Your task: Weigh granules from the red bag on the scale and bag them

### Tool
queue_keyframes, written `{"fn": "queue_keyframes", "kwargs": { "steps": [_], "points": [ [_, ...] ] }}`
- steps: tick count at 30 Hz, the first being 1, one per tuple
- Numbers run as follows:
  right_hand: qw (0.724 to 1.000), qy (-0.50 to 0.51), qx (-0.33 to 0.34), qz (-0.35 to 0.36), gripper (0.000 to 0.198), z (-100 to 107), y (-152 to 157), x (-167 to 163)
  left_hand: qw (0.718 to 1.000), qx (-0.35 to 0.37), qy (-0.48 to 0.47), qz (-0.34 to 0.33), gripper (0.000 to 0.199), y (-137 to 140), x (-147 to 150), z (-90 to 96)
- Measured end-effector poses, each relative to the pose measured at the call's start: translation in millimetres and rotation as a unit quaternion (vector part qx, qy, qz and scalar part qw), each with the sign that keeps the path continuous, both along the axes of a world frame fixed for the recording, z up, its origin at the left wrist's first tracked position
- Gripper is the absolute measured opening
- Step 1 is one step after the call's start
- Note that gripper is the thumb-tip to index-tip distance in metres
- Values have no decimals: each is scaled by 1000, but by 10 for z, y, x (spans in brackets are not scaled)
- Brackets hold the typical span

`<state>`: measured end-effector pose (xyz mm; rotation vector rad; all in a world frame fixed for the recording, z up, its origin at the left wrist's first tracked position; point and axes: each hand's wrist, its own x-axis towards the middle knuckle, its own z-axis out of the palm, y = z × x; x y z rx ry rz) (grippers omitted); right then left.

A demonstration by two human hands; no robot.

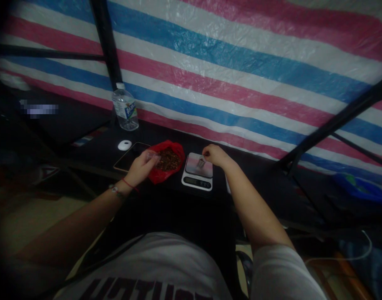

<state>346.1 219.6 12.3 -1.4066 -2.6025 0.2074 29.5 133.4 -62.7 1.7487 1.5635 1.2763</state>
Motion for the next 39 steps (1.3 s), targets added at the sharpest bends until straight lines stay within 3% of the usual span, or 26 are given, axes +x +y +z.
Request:
{"fn": "queue_keyframes", "kwargs": {
  "steps": [5, 16, 30, 35, 39],
  "points": [
    [1000, -27, 12, 9, 13, 0, -34, -81, 1000, -2, -6, -3, 40, 18, 1, -37],
    [999, -45, -26, 12, 21, -21, -28, -44, 1000, 5, 9, -8, 40, -13, -1, 30],
    [999, -48, -6, 3, 24, -56, -77, -3, 1000, 6, 15, -2, 40, -7, -6, 18],
    [999, -13, 45, -8, 22, -18, -132, -5, 1000, 4, 13, -2, 40, -30, 22, 40],
    [993, 71, 78, -50, 25, 39, -276, -25, 1000, 20, 9, -22, 38, -113, 60, 135]
  ]
}}
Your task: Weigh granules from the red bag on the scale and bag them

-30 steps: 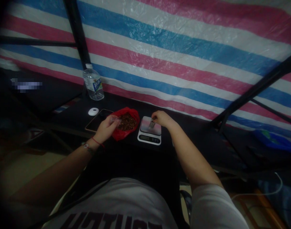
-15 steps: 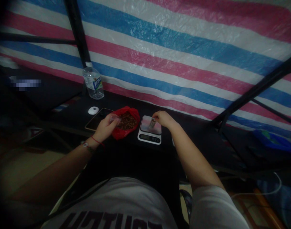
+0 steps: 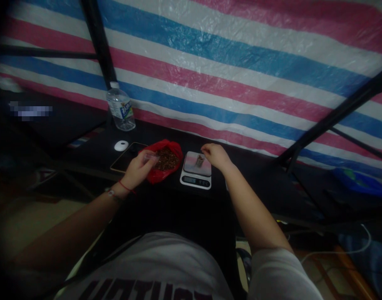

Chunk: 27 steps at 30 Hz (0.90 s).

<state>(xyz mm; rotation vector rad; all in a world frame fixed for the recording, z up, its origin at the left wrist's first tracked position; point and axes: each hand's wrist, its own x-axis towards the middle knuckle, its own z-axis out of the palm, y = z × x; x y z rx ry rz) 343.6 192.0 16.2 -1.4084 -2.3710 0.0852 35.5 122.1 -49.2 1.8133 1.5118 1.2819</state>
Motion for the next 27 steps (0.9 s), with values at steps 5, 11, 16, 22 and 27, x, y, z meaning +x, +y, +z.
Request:
{"fn": "queue_keyframes", "kwargs": {
  "steps": [5, 11, 16, 22, 27],
  "points": [
    [985, 169, 11, 13, 43, 22, -361, -126, 991, 18, -36, -126, 34, -189, 122, 120],
    [963, 250, -72, 70, 25, 26, -835, -319, 975, 7, -19, -222, 37, -341, 301, 161],
    [944, 258, -168, 117, 22, -20, -991, -385, 968, 44, 98, -225, 48, -287, 462, 272],
    [943, 248, -190, 112, 22, -117, -919, -389, 934, 111, 212, -267, 42, -109, 735, 448],
    [940, 249, -221, 80, 18, -188, -870, -353, 914, 131, 262, -281, 31, -100, 875, 437]
  ]
}}
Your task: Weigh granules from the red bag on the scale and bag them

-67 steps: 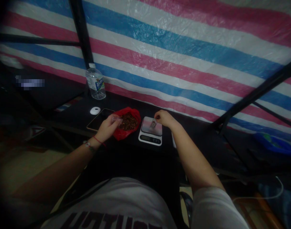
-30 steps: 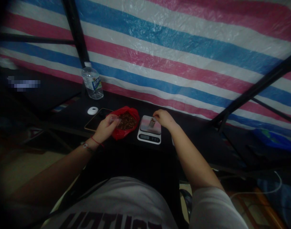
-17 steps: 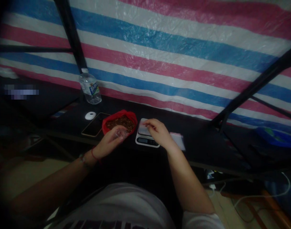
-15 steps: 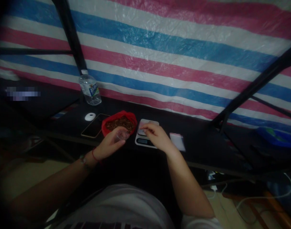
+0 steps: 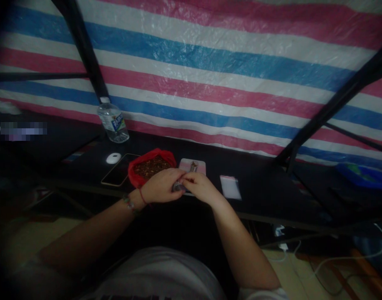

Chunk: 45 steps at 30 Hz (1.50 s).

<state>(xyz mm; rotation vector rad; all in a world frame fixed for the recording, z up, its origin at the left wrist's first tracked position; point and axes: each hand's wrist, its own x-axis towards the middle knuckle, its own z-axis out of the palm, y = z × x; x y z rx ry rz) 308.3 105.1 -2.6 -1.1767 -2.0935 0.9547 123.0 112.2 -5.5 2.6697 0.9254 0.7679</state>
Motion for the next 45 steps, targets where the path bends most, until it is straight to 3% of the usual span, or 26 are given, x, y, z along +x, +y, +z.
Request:
{"fn": "queue_keyframes", "kwargs": {
  "steps": [2, 8, 13, 17, 22, 26, 30, 37, 45],
  "points": [
    [1000, -1, -7, 4, 9, -33, -1, 6, 1000, -7, 5, 4, 35, -22, -7, -50],
    [999, -45, 27, 14, 13, -54, -67, -74, 999, -24, -23, 25, 56, -78, -113, -195],
    [997, 35, 63, -26, 9, 1, -53, -119, 992, -67, -90, 51, 42, -165, -105, -203],
    [992, 91, 44, -80, 17, -8, 187, -217, 985, -106, -134, 15, 44, -317, -67, -139],
    [994, -29, 103, 32, 21, -140, 632, -685, 985, -114, -122, -49, 42, -505, -14, -85],
    [962, -115, 192, 155, 27, -301, 941, -1132, 988, -91, -112, -54, 34, -523, 0, -100],
    [934, -184, 218, 217, 28, -434, 1130, -1387, 986, -90, -130, -52, 28, -477, -37, -92],
    [913, -245, 241, 219, 22, -458, 1201, -1446, 986, -91, -132, -54, 28, -465, -83, -46],
    [936, -219, 211, 176, 20, -394, 1210, -1316, 989, -78, -123, -36, 29, -480, -104, -20]
  ]
}}
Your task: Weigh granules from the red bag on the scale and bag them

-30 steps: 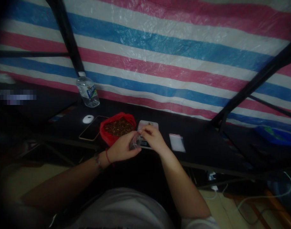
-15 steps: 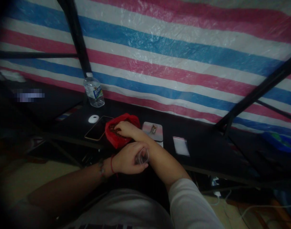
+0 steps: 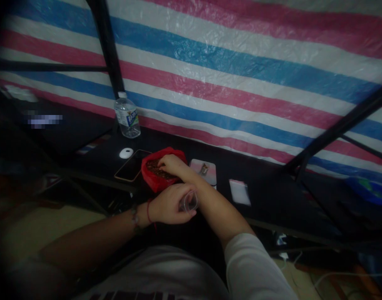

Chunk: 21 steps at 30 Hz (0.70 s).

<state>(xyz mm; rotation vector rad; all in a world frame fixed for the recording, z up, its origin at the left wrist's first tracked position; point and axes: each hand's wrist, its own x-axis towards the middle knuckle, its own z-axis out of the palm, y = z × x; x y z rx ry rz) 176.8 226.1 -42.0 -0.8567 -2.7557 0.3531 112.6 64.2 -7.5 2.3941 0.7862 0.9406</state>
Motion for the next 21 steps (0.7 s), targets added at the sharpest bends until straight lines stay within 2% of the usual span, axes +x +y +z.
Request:
{"fn": "queue_keyframes", "kwargs": {
  "steps": [6, 11, 21],
  "points": [
    [998, 24, -38, -49, 22, 8, -28, 94, 1000, 2, 9, -2, 29, -8, -6, -9],
    [995, 35, -43, -84, 23, 31, -12, 170, 1000, -4, 12, -19, 32, -8, 2, -10],
    [992, 24, -61, -106, 24, 176, -111, 290, 995, -3, 45, -94, 37, -131, 177, -230]
  ]
}}
